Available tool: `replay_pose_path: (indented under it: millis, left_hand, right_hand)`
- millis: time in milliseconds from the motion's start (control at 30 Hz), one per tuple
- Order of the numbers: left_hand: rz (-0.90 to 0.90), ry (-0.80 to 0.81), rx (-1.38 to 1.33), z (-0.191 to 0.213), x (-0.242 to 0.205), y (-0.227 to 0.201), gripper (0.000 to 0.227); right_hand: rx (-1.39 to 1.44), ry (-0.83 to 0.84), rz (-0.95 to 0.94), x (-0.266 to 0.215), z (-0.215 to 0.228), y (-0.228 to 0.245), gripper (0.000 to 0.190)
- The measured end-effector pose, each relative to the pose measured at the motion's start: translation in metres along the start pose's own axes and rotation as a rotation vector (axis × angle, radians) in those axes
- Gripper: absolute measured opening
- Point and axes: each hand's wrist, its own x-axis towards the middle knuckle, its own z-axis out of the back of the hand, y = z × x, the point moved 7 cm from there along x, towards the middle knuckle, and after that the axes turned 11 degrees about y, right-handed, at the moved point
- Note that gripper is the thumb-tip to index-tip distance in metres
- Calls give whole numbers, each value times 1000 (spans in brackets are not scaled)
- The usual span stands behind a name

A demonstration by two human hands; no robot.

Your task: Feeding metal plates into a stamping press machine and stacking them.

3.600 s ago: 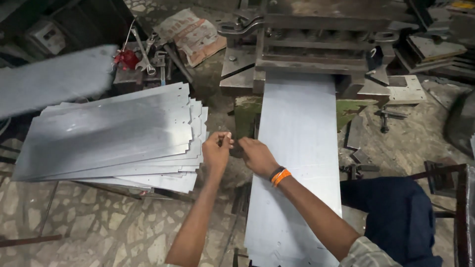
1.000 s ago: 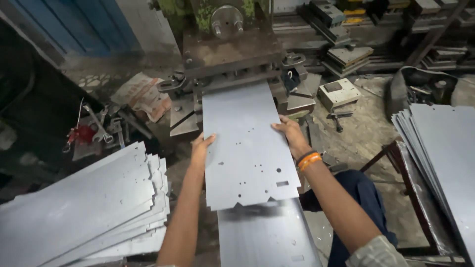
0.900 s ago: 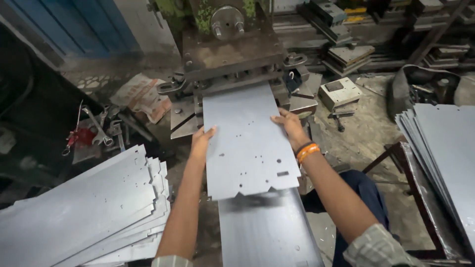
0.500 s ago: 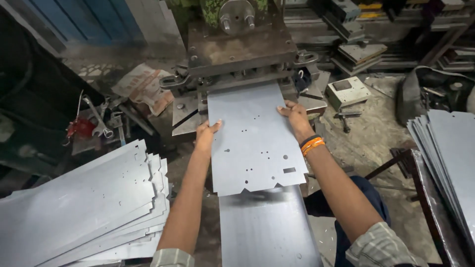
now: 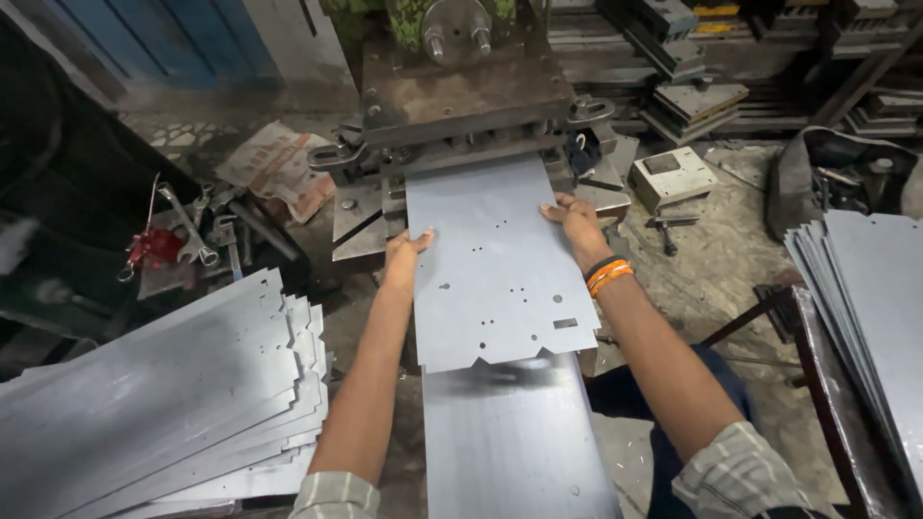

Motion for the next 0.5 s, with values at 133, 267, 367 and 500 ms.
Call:
replay_pose_path:
  millis: [133, 267, 367, 500]
  left_hand:
    - [13, -33, 13, -1, -4, -2, 49]
    - [28, -37, 8, -1, -5, 2, 51]
    - [37, -40, 2, 4, -3, 3, 53]
    - [106, -71, 75, -4, -20, -9, 57]
  right_hand:
    - [-29, -17, -36, -11, -9, 14, 31]
    - [-54, -37, -86, 6, 8, -10, 26]
    - [-53, -58, -102, 21, 20, -28, 25]
    - [-177, -149, -171, 39, 39, -47, 44]
